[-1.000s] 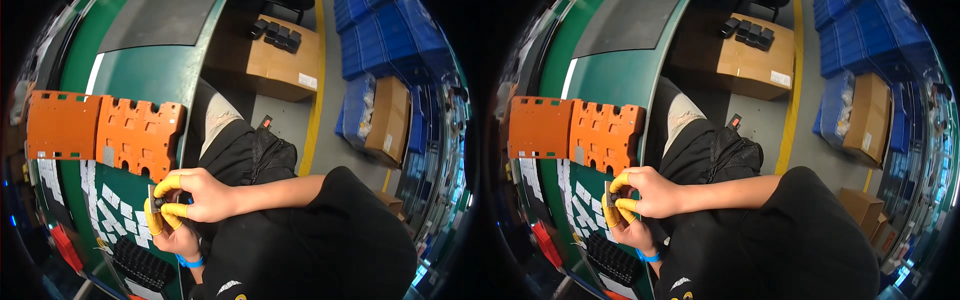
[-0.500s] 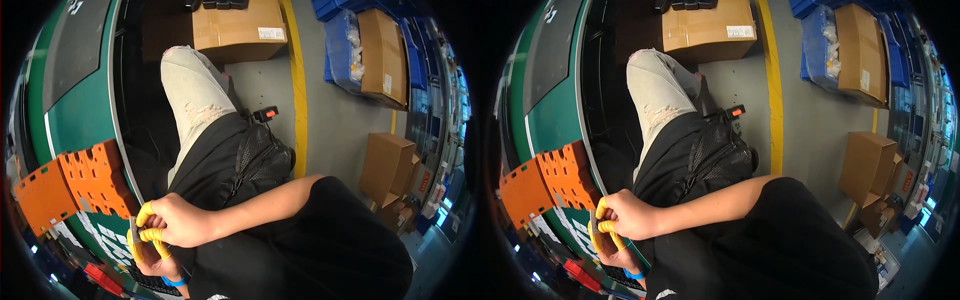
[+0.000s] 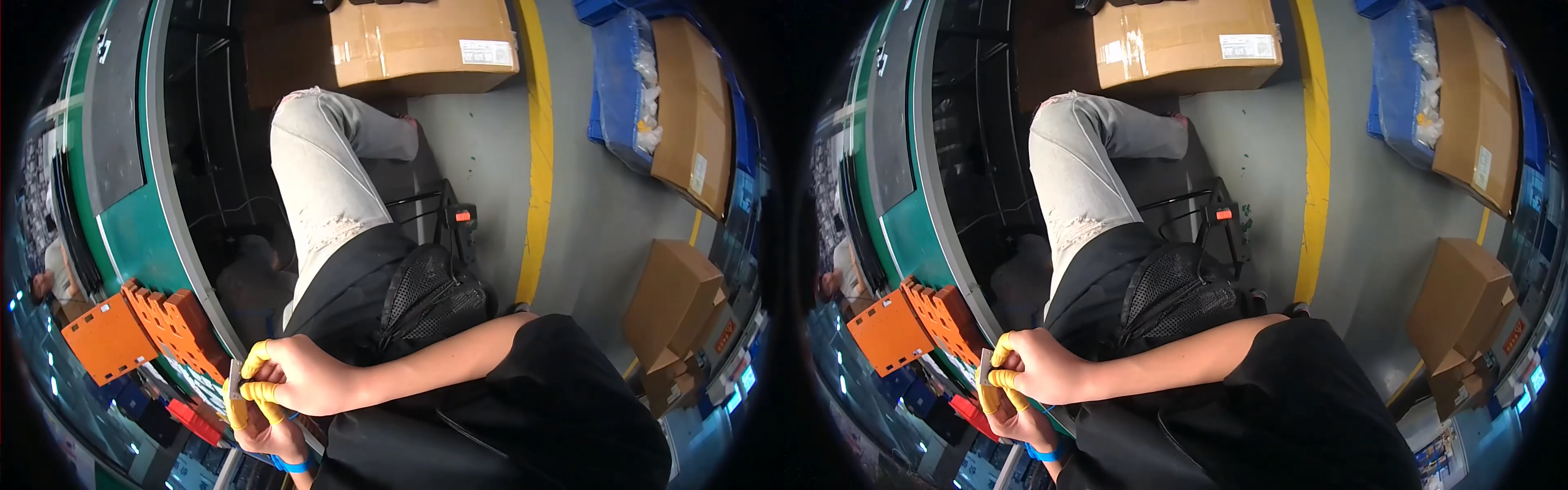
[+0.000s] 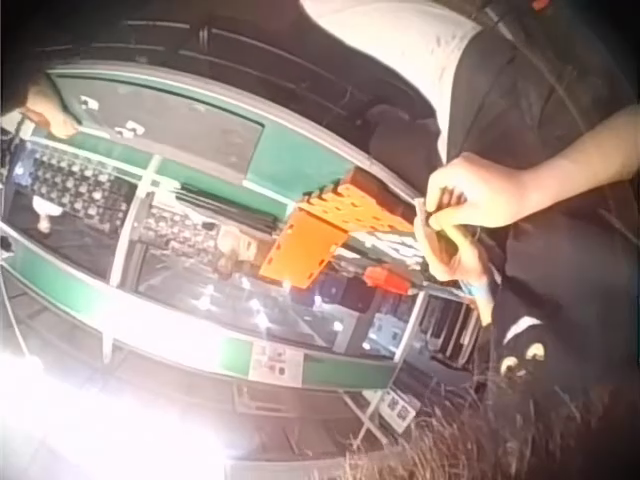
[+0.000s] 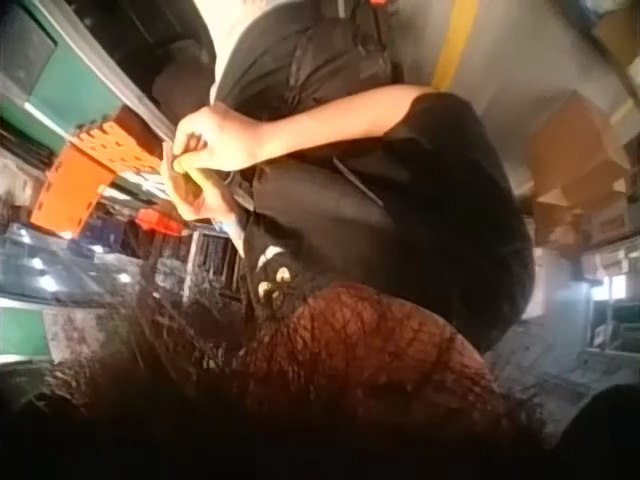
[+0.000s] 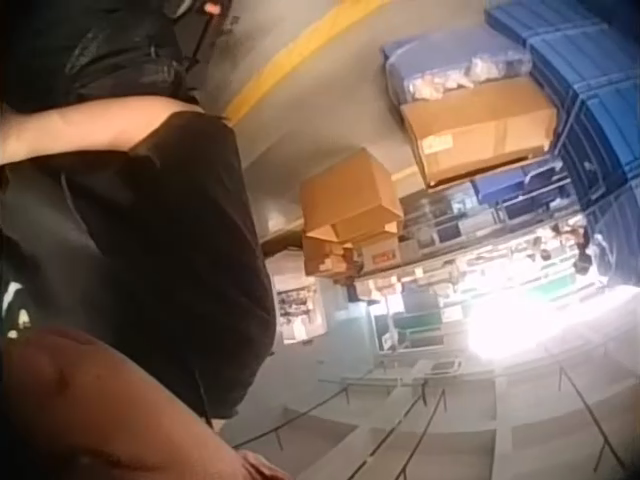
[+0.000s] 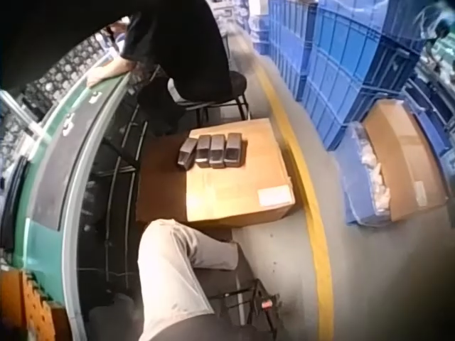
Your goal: Assembling small lens components onto LED boards at a factory workstation.
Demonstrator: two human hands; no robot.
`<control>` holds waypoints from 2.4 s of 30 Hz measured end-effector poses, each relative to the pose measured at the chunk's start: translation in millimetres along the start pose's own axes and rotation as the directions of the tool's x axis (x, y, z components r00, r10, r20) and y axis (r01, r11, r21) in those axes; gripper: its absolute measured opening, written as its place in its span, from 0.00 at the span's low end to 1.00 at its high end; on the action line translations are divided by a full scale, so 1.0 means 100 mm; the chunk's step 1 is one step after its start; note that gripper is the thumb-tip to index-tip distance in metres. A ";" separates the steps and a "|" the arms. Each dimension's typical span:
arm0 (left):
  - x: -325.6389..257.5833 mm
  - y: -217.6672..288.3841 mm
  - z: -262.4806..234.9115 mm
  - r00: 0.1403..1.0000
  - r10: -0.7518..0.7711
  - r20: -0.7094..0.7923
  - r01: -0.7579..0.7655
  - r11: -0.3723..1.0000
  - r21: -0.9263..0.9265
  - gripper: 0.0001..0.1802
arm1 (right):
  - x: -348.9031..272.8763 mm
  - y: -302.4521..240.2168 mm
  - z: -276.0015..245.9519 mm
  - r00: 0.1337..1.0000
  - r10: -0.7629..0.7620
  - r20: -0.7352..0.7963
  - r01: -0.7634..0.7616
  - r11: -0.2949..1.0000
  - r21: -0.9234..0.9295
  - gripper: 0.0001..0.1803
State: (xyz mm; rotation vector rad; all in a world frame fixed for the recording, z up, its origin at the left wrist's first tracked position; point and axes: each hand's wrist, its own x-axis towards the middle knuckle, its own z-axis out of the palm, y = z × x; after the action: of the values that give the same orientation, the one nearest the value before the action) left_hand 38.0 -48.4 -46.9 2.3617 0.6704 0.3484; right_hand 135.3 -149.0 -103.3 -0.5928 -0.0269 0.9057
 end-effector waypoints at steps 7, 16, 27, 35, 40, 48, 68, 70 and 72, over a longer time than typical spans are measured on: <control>0.03 -0.12 -0.17 0.990 0.024 0.141 -0.032 0.998 0.055 0.25 | 0.05 -0.05 -0.14 0.995 0.075 0.067 -0.069 0.994 -0.086 0.10; 0.20 0.04 -0.14 0.998 0.023 0.064 -0.024 0.999 0.025 0.24 | 0.18 0.01 -0.05 0.992 0.072 0.099 -0.076 0.996 0.038 0.11; 0.12 0.02 -0.06 0.992 0.125 0.009 -0.119 0.967 -0.226 0.25 | 0.05 -0.13 -0.05 0.969 0.145 0.200 -0.167 0.981 0.101 0.11; 0.09 -0.01 -0.19 0.984 0.174 -0.042 -0.178 0.929 -0.323 0.27 | 0.00 -0.16 0.20 0.969 0.146 0.198 -0.153 0.988 0.019 0.11; 0.01 -0.06 -0.27 0.990 0.098 -0.100 -0.133 0.886 -0.444 0.28 | -0.07 -0.13 0.36 0.976 0.159 0.147 -0.154 0.987 -0.042 0.11; -0.06 -0.11 -0.36 0.972 0.023 -0.235 -0.142 0.852 -0.504 0.25 | -0.13 0.02 0.68 0.998 -0.020 0.055 0.035 0.955 -0.294 0.16; -0.30 -0.49 -0.64 0.774 -0.338 -0.536 -0.048 0.813 -0.581 0.23 | 0.30 0.37 1.17 0.937 0.193 0.293 -0.029 0.874 -0.486 0.16; -0.26 -0.53 -0.70 0.783 -0.293 -0.550 -0.033 0.862 -0.506 0.22 | 0.35 0.38 1.21 0.935 0.214 0.283 -0.041 0.857 -0.513 0.16; -0.23 -0.57 -0.75 0.791 -0.233 -0.566 -0.023 0.913 -0.408 0.20 | 0.42 0.40 1.25 0.939 0.215 0.267 -0.033 0.832 -0.555 0.15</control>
State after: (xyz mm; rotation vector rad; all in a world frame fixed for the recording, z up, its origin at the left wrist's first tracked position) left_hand -32.9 15.6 -29.4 1.7915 0.9189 1.1158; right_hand 99.3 -39.5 -27.7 -0.9800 -0.5657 1.1255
